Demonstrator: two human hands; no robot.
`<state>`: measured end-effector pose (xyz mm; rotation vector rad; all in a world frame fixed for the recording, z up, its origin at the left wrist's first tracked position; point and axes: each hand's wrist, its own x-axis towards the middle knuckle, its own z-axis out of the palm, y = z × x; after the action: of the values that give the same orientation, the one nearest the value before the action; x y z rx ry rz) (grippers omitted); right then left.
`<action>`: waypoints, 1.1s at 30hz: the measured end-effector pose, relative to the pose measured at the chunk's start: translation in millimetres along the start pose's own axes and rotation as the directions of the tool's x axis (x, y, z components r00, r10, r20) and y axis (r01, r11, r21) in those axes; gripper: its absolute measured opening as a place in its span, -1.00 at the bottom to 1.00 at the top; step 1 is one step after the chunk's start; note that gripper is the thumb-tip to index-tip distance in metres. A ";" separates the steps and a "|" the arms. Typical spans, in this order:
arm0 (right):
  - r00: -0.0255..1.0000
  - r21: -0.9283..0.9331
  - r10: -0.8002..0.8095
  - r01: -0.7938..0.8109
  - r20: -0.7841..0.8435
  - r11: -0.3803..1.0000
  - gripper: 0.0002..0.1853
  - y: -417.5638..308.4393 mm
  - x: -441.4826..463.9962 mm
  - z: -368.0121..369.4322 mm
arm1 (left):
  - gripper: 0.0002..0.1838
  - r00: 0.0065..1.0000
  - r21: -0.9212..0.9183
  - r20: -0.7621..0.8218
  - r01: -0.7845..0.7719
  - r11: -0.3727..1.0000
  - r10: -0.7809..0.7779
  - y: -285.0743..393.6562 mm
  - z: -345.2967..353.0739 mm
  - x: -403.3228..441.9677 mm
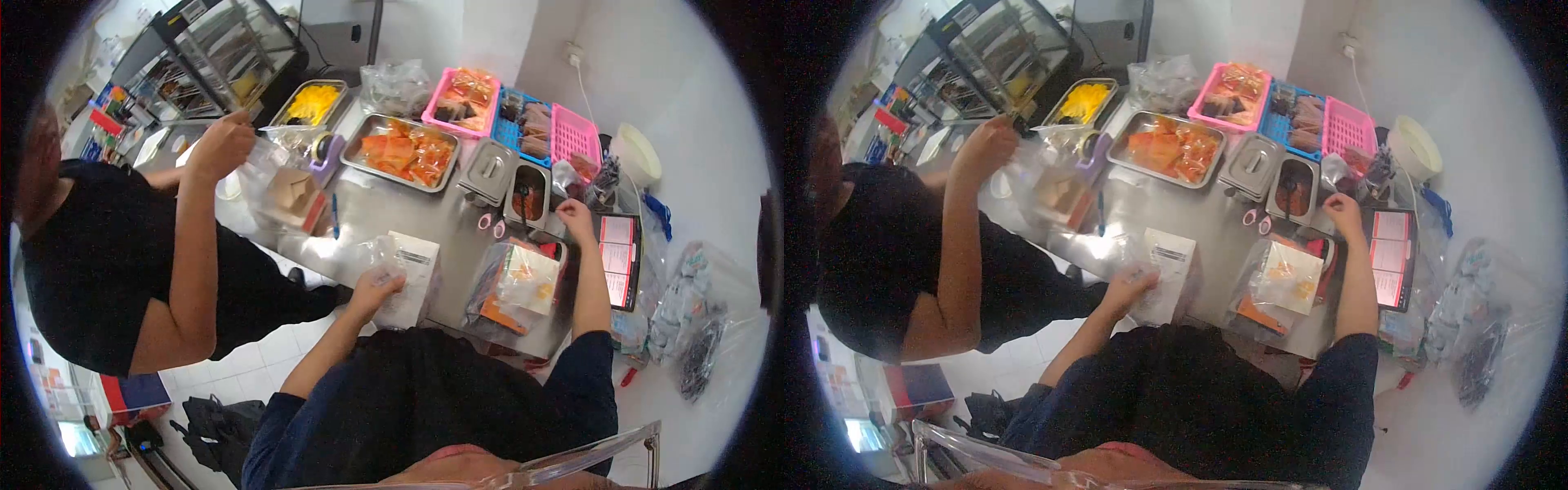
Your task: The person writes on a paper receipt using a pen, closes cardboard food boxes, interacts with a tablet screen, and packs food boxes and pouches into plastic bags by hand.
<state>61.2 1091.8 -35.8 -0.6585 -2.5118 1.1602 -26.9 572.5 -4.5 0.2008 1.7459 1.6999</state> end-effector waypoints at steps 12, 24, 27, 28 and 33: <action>0.960 -0.633 0.073 0.121 0.271 0.765 -0.69 75.2 28.7 33.2 | -0.76 0.997 0.019 0.068 0.043 0.999 -0.044 1.7 -6.4 5.9; 0.972 -0.556 -0.092 0.200 0.216 0.807 -0.72 13.1 7.7 15.3 | -0.66 0.997 0.168 0.079 -0.022 0.986 0.009 -24.9 -16.5 15.4; 0.962 -0.421 -0.261 0.205 -0.080 0.884 -0.69 -0.1 -8.7 7.2 | -0.63 0.999 0.313 0.023 0.035 0.949 -0.044 10.1 -11.2 -3.4; 0.936 -0.384 -0.302 0.214 -0.183 0.898 -0.69 -3.5 -16.8 5.9 | -0.62 0.999 0.337 0.024 0.036 0.941 -0.047 11.6 -11.2 -4.4; 0.860 -0.683 -0.348 -0.002 -0.374 0.730 -0.65 7.3 -69.0 5.3 | -0.59 0.999 0.295 0.015 -0.054 0.954 0.051 -19.0 -14.0 6.6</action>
<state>119.6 1056.7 -49.9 -0.7235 -2.4127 -0.0491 -33.3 562.0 -25.8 0.3898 2.0006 1.4633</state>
